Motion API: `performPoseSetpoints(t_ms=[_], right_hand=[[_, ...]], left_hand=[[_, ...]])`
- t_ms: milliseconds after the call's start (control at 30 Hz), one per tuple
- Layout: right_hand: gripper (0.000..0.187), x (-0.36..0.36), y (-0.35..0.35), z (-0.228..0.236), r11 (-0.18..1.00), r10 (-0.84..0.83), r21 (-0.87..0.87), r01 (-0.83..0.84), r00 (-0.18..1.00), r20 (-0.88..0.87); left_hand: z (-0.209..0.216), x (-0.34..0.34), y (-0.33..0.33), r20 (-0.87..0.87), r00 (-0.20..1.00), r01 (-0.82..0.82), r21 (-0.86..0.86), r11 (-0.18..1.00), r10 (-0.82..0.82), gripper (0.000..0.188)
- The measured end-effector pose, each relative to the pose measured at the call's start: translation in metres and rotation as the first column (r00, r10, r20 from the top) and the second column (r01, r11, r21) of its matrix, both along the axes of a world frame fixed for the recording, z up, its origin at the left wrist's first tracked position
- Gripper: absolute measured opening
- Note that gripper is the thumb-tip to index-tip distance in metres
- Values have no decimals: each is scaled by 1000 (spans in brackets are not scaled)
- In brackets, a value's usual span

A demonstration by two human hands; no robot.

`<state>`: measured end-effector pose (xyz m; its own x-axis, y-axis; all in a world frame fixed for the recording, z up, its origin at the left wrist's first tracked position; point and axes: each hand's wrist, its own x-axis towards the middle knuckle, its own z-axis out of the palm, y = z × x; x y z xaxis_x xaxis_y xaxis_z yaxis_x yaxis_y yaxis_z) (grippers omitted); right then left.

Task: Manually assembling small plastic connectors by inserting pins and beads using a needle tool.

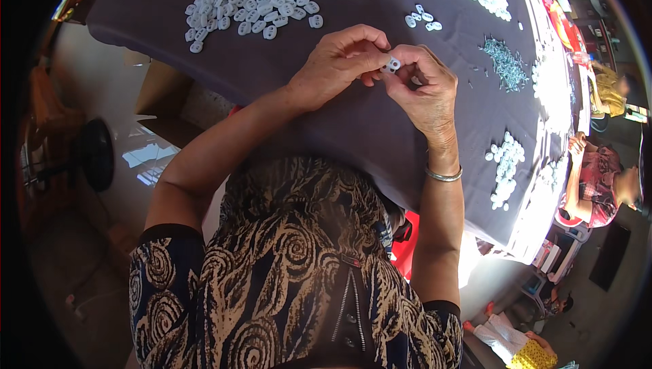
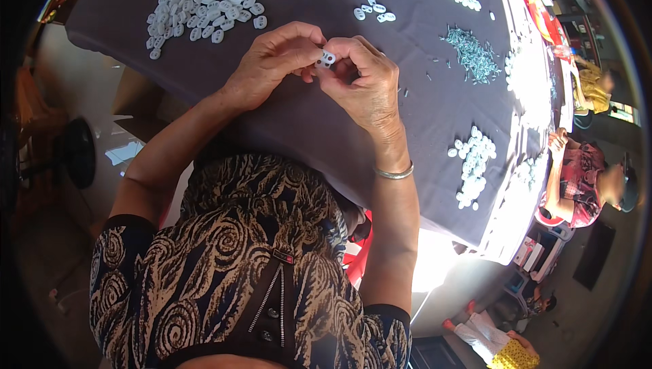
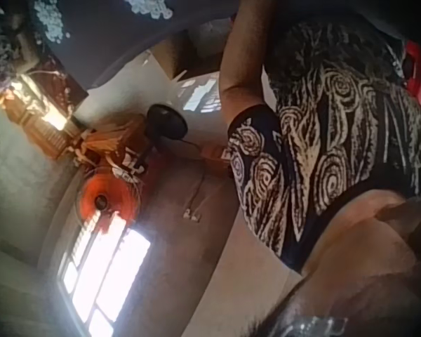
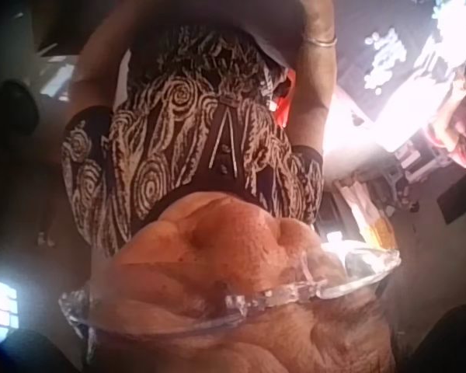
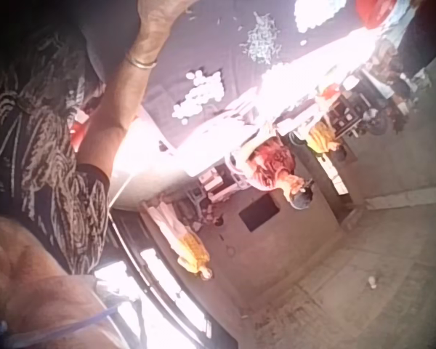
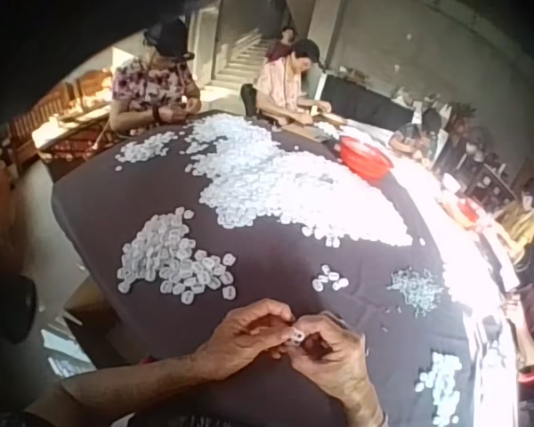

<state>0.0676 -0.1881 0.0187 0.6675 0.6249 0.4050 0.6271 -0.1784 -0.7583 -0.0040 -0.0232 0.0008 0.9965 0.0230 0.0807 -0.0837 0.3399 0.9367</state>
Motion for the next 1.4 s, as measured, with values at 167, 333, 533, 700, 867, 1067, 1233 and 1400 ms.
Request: performPoseSetpoints(t_ms=[167,333,533,700,867,1067,1233,1400], right_hand=[[27,-4,3,5,998,-34,-50,40,993,111],[30,-8,5,8,998,-25,-54,33,990,142],[32,-6,4,6,987,46,-162,-5,967,250],[34,-7,1,4,933,98,-359,22,944,314],[32,-9,1,-1,950,105,-312,-13,955,279],[27,-14,2,-2,950,117,-311,-32,959,258],[22,-16,7,-6,972,90,-232,-32,966,242],[21,-16,9,1,966,15,-251,60,958,288]], left_hand=[[-5,2,-1,20,999,-30,89,996,29,17],[-9,-1,-2,10,999,-49,79,996,49,17],[-9,0,-4,44,998,-50,104,993,46,19],[-2,-5,-5,10,1000,-23,34,999,23,24],[-5,-7,-11,15,999,-35,-48,998,36,26],[-5,-8,-14,-12,999,-32,-124,992,30,28],[0,-9,-9,-38,999,-36,-66,997,34,30],[1,-5,-1,135,977,-184,164,969,163,28]])
